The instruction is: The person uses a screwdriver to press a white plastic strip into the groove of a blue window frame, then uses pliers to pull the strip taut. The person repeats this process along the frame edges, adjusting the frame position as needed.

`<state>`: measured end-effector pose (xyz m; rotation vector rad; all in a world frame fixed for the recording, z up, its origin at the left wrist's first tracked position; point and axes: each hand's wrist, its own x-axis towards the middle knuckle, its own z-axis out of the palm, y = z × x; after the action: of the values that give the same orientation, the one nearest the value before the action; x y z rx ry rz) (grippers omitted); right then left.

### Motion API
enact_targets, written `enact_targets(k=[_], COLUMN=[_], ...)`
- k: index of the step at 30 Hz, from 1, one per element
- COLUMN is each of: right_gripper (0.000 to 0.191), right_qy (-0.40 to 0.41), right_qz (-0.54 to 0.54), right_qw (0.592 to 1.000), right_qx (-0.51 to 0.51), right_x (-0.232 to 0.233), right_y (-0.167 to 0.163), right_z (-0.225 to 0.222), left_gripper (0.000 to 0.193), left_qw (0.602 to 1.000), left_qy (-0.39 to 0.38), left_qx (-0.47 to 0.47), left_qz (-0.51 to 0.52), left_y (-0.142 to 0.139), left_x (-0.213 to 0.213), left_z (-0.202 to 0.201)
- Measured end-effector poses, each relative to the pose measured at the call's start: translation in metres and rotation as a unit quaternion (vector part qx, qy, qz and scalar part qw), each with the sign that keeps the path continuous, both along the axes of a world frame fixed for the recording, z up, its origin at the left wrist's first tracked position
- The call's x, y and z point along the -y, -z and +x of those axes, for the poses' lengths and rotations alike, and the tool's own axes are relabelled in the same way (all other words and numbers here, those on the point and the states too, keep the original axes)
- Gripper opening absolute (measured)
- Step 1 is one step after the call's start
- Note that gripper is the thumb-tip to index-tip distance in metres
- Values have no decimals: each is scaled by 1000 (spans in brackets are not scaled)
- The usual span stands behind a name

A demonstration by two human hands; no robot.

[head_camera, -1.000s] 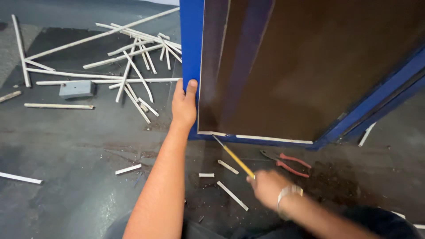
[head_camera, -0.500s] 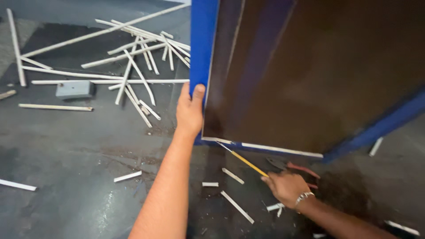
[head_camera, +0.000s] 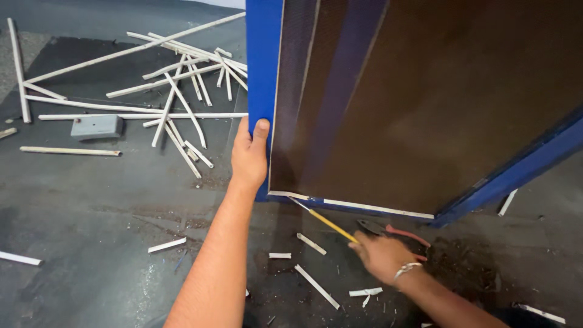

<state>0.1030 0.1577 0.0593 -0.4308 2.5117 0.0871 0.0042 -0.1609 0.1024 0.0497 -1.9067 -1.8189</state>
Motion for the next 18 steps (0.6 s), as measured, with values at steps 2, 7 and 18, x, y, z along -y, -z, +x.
enact_targets(k=[2,7,18], right_gripper=[36,34,29], right_qy=[-50,-50,-40], right_qz=[-25,-132,-142], right_qw=[997,983,978], right_qx=[-52,-115,-149], right_x=[-6,-11,-4], right_y=[-9,31,47], right_z=[-7,-9,0], left_gripper=[53,53,50], left_qw=[999,1000,999], left_qy=[-23,-11,-27], left_qx=[15,13,26], left_qz=[-16,3,-10], left_y=[0,-1,-2], left_x=[0,-1,-2], left_z=[0,1,1])
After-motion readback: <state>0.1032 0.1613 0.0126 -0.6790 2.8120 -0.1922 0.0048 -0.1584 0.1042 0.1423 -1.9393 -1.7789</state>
